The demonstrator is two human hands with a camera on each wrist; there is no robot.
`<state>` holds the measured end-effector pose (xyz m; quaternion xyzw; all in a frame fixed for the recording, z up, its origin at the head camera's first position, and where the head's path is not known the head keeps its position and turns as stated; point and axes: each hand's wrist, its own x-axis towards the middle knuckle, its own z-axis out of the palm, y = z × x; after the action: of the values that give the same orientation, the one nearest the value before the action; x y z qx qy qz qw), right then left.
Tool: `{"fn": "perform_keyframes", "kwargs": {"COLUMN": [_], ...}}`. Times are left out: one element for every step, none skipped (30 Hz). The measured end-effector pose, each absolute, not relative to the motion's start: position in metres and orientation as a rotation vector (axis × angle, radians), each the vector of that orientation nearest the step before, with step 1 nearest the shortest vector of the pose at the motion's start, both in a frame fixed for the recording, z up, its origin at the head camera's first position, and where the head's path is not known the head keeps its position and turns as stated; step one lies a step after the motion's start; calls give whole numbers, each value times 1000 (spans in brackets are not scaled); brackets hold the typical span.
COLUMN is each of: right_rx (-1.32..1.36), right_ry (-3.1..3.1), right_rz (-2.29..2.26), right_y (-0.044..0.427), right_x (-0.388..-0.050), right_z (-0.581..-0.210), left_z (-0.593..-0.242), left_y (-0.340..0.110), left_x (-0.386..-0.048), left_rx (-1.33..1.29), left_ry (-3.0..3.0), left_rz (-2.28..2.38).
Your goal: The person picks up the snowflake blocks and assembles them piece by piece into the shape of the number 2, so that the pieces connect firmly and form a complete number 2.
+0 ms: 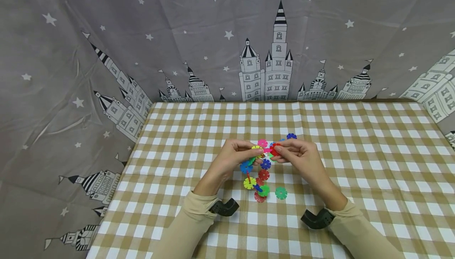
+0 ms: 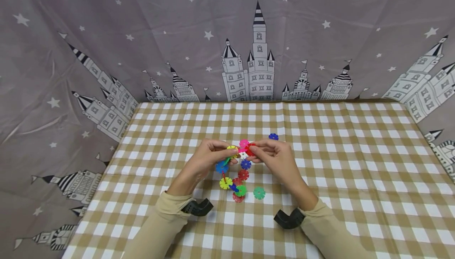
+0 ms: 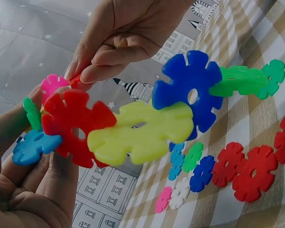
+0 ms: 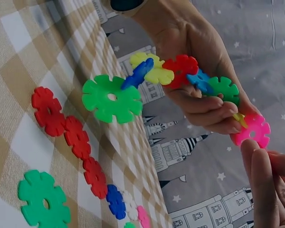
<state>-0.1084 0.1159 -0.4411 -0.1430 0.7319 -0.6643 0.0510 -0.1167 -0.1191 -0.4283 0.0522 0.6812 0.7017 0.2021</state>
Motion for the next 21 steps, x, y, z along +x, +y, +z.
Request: {"fn": "perform_keyframes", "kwargs": {"right_rx": [-446,-454,-457,-459,-461,-464,-467,-474,-483,-490,-497,-502,-504,-502,-494,-482,-463,-442,-430,-412,-401], "right_ry": [2226,2226,2227,2224,2221,2218,2209,2201,2195,2188,2185,2181,2177,2177,2176,2174,2169,2162,2157,2152,2144], "right_rz": [-2030,-2033,-2034,-2038,-2039,-2039,-2040,-2039,-2037,-2036,-2034,-2033,-2032,-2031,-2031,-2031,-2029,-2025,-2017,-2003,-1986], "right_y": [115,115,115,115,115,115,114,114,114,113,113,112,112,112,111,111,111,111,111,111,111], "right_x": [-108,-108,-108,-108,-108,-108,-107,-107,-107,-107,-107,-107,-107,-107,-108,-108,-108,-109,-109,-110,-111], "right_z": [-441,-442,-442,-442,-442,-442,-442,-442,-441,-441,-442,-442,-442,-443,-443,-443,-443,-443,-443,-443,-443], "left_z": [-428,-428,-428,-429,-429,-429,-429,-429,-429,-429,-429,-429,-429,-429,-428,-428,-429,-428,-428,-428,-428], "left_y": [-119,-119,-119,-119,-118,-118,-118,-118,-118,-119,-119,-119,-119,-119,-119,-120,-120,-120,-120,-120,-120], "left_x": [-117,-117,-117,-117,-117,-117,-117,-117,-118,-118,-118,-118,-118,-118,-118,-118,-118,-118,-118,-118,-118], "left_rx": [148,148,150,155,157,160,163,165,170,173,173,173,174,172,172,171,170,167,168,169,169], "left_ry": [1894,1892,1890,1889,1888,1888,1893,1891,1891,1895,1899,1902,1900,1899,1901,1897,1888,1881,1876,1875,1872], "left_rz": [1963,1965,1967,1971,1975,1980,1983,1987,1992,1993,1993,1992,1992,1990,1988,1986,1988,1989,1991,1990,1992]}}
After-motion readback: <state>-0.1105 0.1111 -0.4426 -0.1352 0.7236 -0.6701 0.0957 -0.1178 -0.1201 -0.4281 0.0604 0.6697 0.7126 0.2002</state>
